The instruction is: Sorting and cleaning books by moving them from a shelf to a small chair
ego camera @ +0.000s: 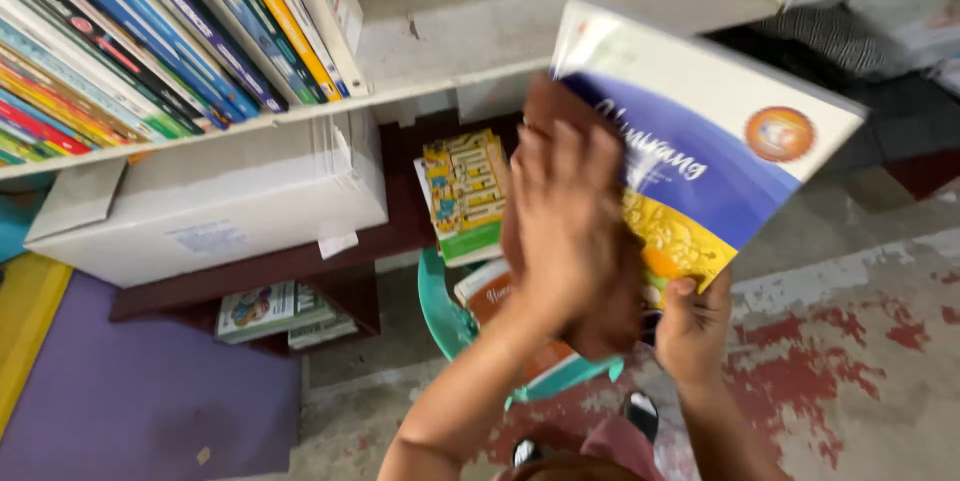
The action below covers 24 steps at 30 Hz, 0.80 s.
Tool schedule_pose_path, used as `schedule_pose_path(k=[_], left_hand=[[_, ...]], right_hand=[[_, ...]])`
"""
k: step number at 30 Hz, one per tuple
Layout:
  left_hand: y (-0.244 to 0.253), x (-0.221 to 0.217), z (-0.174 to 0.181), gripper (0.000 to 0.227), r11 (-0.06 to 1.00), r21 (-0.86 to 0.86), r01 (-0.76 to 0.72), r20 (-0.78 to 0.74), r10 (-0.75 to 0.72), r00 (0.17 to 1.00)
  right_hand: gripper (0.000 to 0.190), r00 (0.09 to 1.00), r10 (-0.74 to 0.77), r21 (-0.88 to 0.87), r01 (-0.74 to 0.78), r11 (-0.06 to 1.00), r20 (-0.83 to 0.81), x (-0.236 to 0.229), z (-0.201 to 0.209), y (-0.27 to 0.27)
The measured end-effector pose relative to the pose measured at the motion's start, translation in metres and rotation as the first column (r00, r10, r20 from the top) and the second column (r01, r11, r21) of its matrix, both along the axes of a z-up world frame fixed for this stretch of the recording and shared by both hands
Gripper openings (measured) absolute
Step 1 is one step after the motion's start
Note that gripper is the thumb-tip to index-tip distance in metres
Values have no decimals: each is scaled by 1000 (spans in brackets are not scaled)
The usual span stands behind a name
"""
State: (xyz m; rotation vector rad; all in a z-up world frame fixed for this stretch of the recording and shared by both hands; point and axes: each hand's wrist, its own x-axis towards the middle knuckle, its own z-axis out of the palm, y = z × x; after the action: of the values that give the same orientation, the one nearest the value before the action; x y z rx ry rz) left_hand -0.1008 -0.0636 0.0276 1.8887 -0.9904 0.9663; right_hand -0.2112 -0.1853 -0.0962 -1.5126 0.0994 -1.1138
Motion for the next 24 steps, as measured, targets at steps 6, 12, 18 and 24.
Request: schedule_pose_path(k=[6, 12, 18, 24], left_hand=[[-8, 3, 23, 64, 899, 437, 27, 302, -175, 937], [-2, 52, 81, 30, 992, -95, -87, 230, 107, 967], [8, 6, 19, 65, 910, 367, -196, 175, 139, 975], [41, -8, -43, 42, 942, 311, 123, 29, -138, 990]], right_hand=[[53, 957, 111, -15, -119, 993, -269, -7, -7, -9], [54, 923, 290, 183, -249, 951, -253, -3, -20, 2], [49, 912, 391, 134, -374, 917, -127, 12, -27, -16], [63, 931, 347, 241, -313, 919, -111, 27, -23, -16]])
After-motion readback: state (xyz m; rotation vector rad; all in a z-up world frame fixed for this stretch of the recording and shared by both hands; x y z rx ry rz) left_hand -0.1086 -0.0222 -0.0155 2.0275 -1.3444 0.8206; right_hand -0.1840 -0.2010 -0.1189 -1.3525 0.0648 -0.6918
